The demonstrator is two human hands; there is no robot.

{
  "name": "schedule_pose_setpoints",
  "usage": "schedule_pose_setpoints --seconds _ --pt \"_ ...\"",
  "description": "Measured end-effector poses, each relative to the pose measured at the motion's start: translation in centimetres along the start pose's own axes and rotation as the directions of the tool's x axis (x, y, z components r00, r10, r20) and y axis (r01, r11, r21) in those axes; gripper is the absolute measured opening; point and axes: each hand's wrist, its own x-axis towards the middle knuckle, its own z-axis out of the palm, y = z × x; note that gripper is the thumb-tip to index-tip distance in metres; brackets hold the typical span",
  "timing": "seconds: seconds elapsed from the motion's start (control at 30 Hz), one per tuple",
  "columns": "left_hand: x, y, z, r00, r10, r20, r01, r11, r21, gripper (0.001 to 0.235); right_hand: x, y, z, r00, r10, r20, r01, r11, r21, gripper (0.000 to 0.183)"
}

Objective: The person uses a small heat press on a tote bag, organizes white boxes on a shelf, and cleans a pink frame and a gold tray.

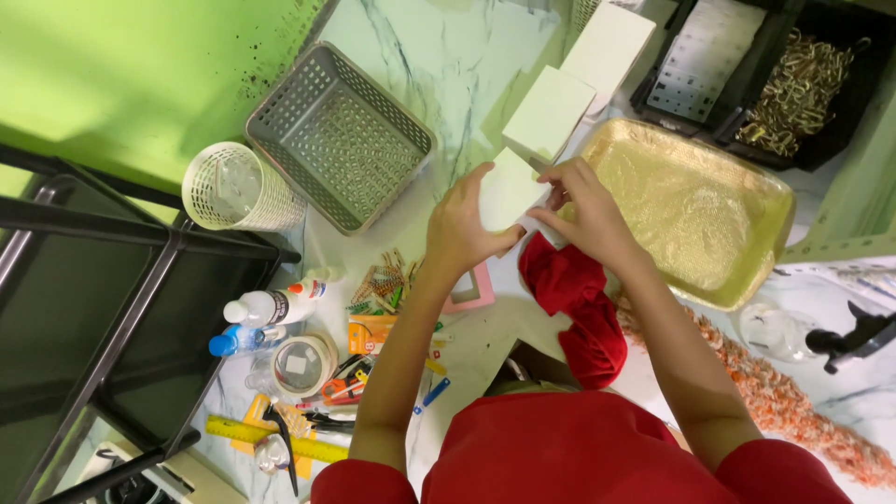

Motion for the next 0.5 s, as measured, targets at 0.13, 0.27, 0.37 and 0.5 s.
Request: schedule_pose_setpoints --seconds 0.13,0.27,0.37,0.5 --pt "2.1 0.0 -3.0 0.999 -0.001 -0.054 0.000 1.000 -0.021 0.088 4.0 2.1 -1.3 0.998 0.057 0.034 -0.060 0.994 0.086 0.037" --pt "5.6 -1.5 -5.2 0.991 0.020 -0.134 -0.018 1.000 0.011 0.085 8.7 3.1 -2.0 0.986 0.046 0.162 -0.030 0.995 -0.100 0.047" --pt "8.4 -2.9 -6.7 0.979 0.049 -0.197 -0.040 0.998 0.051 0.082 11.1 4.2 -1.7 0.926 -0.011 0.377 0.166 0.909 -0.381 0.081" --pt "10.9 -4.9 -7.8 0.973 0.012 -0.230 -0.003 0.999 0.038 0.078 12.5 8.6 0.8 0.853 -0.032 0.522 0.443 0.575 -0.688 0.107"
